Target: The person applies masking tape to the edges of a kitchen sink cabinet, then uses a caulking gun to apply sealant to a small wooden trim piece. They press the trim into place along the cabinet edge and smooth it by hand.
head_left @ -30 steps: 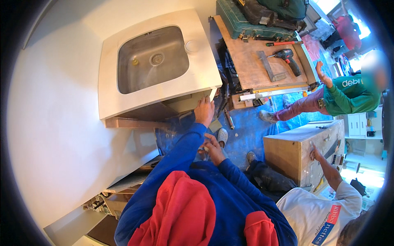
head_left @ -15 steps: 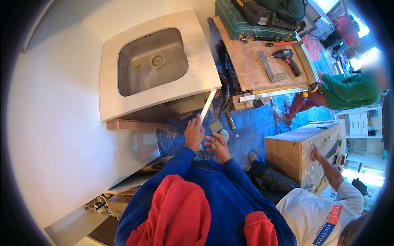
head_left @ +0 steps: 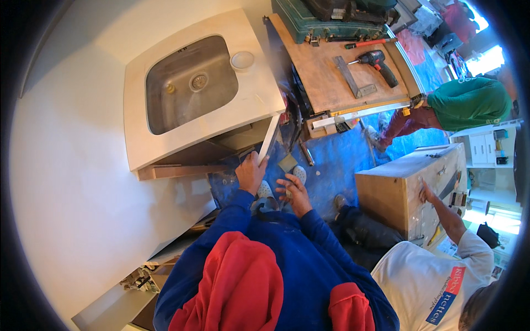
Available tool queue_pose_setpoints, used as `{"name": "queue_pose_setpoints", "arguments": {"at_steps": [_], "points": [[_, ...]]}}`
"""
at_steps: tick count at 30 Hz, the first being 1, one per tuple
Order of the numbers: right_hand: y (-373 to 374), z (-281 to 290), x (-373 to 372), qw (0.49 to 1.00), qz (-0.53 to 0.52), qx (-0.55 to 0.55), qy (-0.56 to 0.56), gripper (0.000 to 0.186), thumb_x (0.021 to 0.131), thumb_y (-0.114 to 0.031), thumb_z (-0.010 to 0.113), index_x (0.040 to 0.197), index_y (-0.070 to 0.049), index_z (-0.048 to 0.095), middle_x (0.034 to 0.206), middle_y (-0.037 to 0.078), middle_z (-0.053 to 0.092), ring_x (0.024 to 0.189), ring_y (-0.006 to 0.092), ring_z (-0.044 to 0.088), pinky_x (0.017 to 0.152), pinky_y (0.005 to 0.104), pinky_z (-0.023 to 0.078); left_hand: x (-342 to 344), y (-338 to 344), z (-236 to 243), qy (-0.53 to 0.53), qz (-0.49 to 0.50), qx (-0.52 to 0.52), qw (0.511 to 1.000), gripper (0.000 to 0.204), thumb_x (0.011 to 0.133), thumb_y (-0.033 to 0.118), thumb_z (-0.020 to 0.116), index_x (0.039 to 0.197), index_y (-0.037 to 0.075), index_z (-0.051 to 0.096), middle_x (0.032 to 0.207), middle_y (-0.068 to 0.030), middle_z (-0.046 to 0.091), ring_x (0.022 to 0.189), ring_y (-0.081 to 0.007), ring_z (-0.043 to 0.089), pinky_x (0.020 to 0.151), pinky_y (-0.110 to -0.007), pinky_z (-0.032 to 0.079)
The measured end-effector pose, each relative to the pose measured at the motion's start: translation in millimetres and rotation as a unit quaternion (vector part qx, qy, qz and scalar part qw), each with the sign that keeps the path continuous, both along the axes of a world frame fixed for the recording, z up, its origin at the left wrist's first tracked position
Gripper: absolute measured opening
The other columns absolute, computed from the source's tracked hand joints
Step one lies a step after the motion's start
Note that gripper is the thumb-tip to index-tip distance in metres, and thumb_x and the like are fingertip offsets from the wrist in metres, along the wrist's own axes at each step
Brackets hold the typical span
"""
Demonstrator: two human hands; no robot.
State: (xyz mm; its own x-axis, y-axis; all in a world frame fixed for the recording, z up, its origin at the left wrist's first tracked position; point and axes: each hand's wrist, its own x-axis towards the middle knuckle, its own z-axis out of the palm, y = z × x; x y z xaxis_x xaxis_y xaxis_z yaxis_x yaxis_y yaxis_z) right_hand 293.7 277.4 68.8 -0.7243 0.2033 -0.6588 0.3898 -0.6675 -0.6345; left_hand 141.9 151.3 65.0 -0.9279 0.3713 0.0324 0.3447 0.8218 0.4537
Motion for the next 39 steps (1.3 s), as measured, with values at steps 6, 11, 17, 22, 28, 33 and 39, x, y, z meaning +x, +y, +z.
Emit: {"name": "queue_pose_setpoints", "arguments": {"at_steps": [6,11,17,22,28,33,39], "points": [[2,-7,-4,1.0,0.001,0.005,0.015,0.044,0.105,-0.016,0.048,0.149,-0.011,0.047,0.132,0.011,0.066,0.101,0.0198,0.068,0.079,0.0321,0.054,24,-11,3,0.001,-0.019,0.036,0.999,0.035,0.094,0.019,0.064,0.126,0.004,0.06,0.109,-0.0193,0.066,0.102,-0.0395,0.067,0.079,-0.05,0.056],[10,-8,-18,0.999,-0.012,0.006,0.047,0.042,0.103,-0.013,0.046,0.144,-0.009,0.054,0.13,0.01,0.066,0.093,0.0167,0.067,0.074,0.0298,0.054,40,-24,22,0.068,-0.029,0.104,0.992,0.04,0.09,0.007,0.062,0.13,0.004,0.059,0.121,-0.0213,0.063,0.111,-0.0407,0.062,0.086,-0.049,0.054],[21,-12,-27,0.997,-0.028,-0.005,0.074,0.038,0.103,-0.013,0.048,0.139,-0.008,0.06,0.127,0.008,0.068,0.087,0.0133,0.066,0.07,0.0272,0.054,11,-48,38,-0.062,0.031,0.083,0.994,0.012,0.094,0.012,0.063,0.103,0.005,0.058,0.1,-0.0205,0.068,0.091,-0.0443,0.066,0.076,-0.054,0.052],[19,-21,-30,0.998,-0.022,0.008,0.064,0.035,0.103,-0.014,0.052,0.135,-0.007,0.062,0.12,0.006,0.069,0.08,0.0118,0.064,0.067,0.0265,0.053,-20,-6,28,-0.03,0.027,0.018,0.999,0.007,0.097,0.012,0.06,0.094,0.006,0.057,0.09,-0.0206,0.068,0.085,-0.0458,0.065,0.073,-0.056,0.05],[15,-19,-22,0.999,-0.023,0.012,0.044,0.034,0.103,-0.015,0.053,0.134,-0.006,0.063,0.116,0.006,0.069,0.078,0.0115,0.063,0.066,0.026,0.052,-63,49,12,0.04,-0.012,0.168,0.985,0.006,0.098,0.01,0.056,0.095,0.005,0.059,0.091,-0.0228,0.068,0.086,-0.0463,0.065,0.073,-0.057,0.05],[23,-5,-21,0.993,-0.061,0.013,0.096,0.036,0.103,-0.016,0.053,0.136,-0.006,0.062,0.115,0.005,0.068,0.079,0.0104,0.061,0.067,0.0244,0.05,-64,58,4,-0.008,-0.019,0.16,0.987,0.008,0.098,0.011,0.057,0.097,0.005,0.061,0.088,-0.023,0.069,0.086,-0.0461,0.067,0.074,-0.055,0.05],[46,3,-22,0.988,-0.08,-0.013,0.128,0.039,0.104,-0.018,0.049,0.139,-0.005,0.06,0.113,0.005,0.067,0.081,0.0109,0.06,0.07,0.0259,0.05,-15,44,17,-0.118,-0.062,0.131,0.982,0.019,0.101,0.018,0.059,0.091,0.003,0.063,0.078,-0.0211,0.069,0.078,-0.0427,0.069,0.071,-0.052,0.052]]}}
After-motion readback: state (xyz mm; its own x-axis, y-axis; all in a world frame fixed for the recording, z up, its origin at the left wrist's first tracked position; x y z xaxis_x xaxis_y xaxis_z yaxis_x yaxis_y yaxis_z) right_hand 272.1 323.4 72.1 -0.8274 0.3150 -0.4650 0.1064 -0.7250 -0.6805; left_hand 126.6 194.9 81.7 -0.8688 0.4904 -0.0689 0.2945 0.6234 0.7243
